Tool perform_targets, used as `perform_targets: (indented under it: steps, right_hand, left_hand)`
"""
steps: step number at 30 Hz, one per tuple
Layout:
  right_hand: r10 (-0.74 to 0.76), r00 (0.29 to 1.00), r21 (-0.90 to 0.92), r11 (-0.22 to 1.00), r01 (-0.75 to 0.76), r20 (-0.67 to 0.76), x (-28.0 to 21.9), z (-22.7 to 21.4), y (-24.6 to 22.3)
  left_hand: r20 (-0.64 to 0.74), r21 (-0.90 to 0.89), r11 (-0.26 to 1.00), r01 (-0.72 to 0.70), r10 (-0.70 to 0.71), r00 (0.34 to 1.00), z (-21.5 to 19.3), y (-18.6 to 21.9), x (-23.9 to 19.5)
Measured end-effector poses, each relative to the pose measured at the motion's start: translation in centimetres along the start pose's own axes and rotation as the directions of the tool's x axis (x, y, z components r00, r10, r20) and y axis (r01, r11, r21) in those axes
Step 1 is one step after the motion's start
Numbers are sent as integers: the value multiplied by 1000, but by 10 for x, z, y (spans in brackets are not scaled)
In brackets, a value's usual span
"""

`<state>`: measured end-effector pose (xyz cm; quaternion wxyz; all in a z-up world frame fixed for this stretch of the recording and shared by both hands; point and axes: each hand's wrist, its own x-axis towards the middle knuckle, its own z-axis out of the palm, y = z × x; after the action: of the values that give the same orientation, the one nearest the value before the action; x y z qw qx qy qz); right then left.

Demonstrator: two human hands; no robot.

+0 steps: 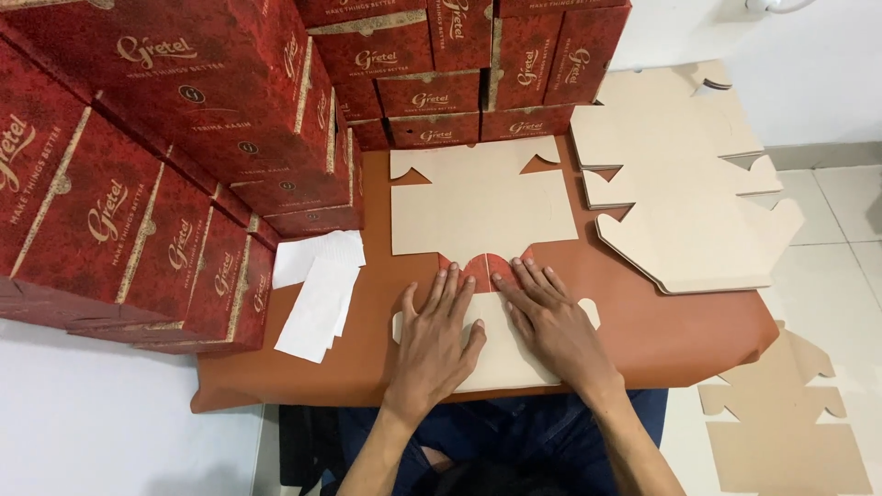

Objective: The person assembles a flat cardboard box by folding the sides and tucking the flaps into place. They then place a small white paper insert inside the box and close the lid. The finished box is placed on a stack of similar boxes.

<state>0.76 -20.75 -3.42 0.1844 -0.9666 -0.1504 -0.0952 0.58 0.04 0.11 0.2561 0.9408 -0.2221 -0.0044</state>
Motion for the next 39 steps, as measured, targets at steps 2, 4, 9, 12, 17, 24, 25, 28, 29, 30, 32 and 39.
perform_targets:
  steps: [2,4,9,12,17,24,25,28,29,30,32,39]
  right_hand:
    - [1,1000,8,1000,-1,5,0,1,1]
    - [3,1000,19,1000,-3,12,-1,1,1]
    - [-24,1000,-8,1000,24,-19,-1,0,2]
    - [-58,998,27,998,59,-16,-2,-7,0]
    - [26,994,76,997,-18,-105,-3,-15,-3]
    - [341,933,89,939,-333,-111,-13,-39,6]
    - [341,933,89,939,-333,-112,-15,-35,13]
    - [309,949,-6,951,-310,-62,-20,-29,30]
    - [299,953,-22,954,-300,-47,-20,-28,31]
    - [288,957,-37,957,-289,-31,-21,-27,32]
    - [279,960,-53,958,-280,-20,-22,-18,42]
    - [273,962,20,962,-273,7,-24,-25,40]
  left_hand:
    - [-7,9,1000,-6,6,1000,0,0,0]
    - [-12,19,1000,-10,10,1000,1,-1,0]
    - [-50,10,1000,-10,10,999,9,-4,-1]
    - [-113,-14,1000,7,-9,994,3,-6,1]
    - [-227,54,997,53,-40,973,-1,-9,5]
    - [-404,102,990,96,-47,913,-9,-18,-3]
    - [-405,102,990,95,-46,913,-7,-21,-4]
    - [-443,224,957,182,-67,894,-1,-32,-8]
    - [-420,191,964,185,-90,903,2,-37,-9]
    - [-396,159,969,189,-113,911,5,-42,-10]
    - [-366,146,968,204,-139,920,6,-44,-11]
    - [-204,67,976,209,-191,960,-13,-35,-14]
